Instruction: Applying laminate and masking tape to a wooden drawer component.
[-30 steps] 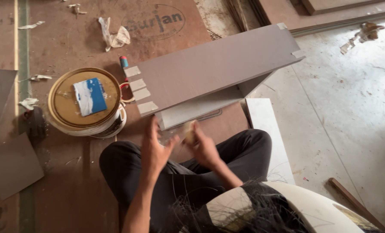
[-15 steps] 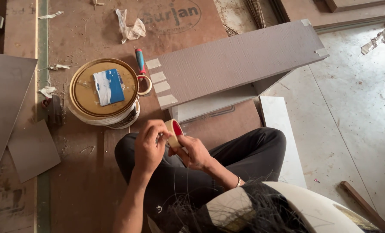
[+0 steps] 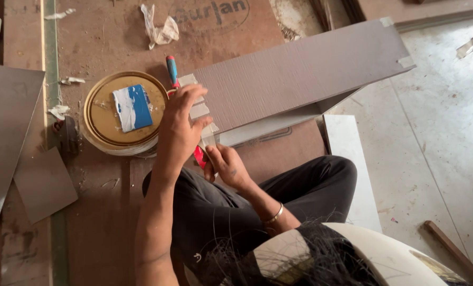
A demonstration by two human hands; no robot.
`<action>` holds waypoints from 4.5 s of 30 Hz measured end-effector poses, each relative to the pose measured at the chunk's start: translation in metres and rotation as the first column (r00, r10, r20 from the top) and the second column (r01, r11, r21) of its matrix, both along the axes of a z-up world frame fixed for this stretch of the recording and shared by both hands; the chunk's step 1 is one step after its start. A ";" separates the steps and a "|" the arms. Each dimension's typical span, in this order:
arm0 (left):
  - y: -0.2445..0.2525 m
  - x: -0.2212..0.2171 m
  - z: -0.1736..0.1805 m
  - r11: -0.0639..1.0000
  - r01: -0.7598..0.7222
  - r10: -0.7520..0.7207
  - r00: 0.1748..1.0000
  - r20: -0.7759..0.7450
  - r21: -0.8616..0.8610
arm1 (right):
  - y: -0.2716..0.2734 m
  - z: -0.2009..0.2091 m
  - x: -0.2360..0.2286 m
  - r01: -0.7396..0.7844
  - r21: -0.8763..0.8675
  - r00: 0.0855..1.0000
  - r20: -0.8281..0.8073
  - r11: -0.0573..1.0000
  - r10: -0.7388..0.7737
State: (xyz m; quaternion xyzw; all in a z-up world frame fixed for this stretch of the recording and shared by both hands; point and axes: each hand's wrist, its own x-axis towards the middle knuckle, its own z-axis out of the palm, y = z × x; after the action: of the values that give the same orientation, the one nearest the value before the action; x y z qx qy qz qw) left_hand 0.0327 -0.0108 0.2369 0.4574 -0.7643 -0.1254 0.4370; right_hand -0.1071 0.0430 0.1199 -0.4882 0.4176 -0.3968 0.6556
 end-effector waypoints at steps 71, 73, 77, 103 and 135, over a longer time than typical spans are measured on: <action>-0.043 -0.045 -0.022 0.998 0.059 -0.065 0.936 0.345 0.028 | -0.042 -0.012 -0.074 -0.219 0.098 0.973 -0.052 0.971 0.225; -0.043 -0.040 -0.054 0.994 0.011 0.049 0.850 0.524 -0.112 | -0.059 -0.022 -0.078 -0.290 0.046 0.953 -0.075 0.956 0.293; -0.002 -0.055 -0.008 0.986 0.085 0.026 0.770 0.638 -0.142 | -0.078 -0.038 -0.085 -0.386 -0.033 0.918 0.081 0.922 0.388; 0.027 -0.060 -0.028 0.963 0.190 -0.117 0.932 0.343 -0.189 | 0.041 0.018 -0.093 0.051 -0.416 0.993 -0.078 0.908 -0.092; -0.031 -0.098 -0.066 0.953 0.085 0.152 0.693 0.705 -0.289 | -0.095 -0.099 -0.119 -0.165 -0.027 0.957 0.236 0.986 0.167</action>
State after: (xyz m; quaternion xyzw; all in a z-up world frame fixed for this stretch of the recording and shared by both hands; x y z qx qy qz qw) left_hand -0.0657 -0.0421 0.1713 0.4120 -0.8752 0.1890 0.1691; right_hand -0.2266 -0.0518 0.0206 -0.4729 0.2924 -0.3972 0.7301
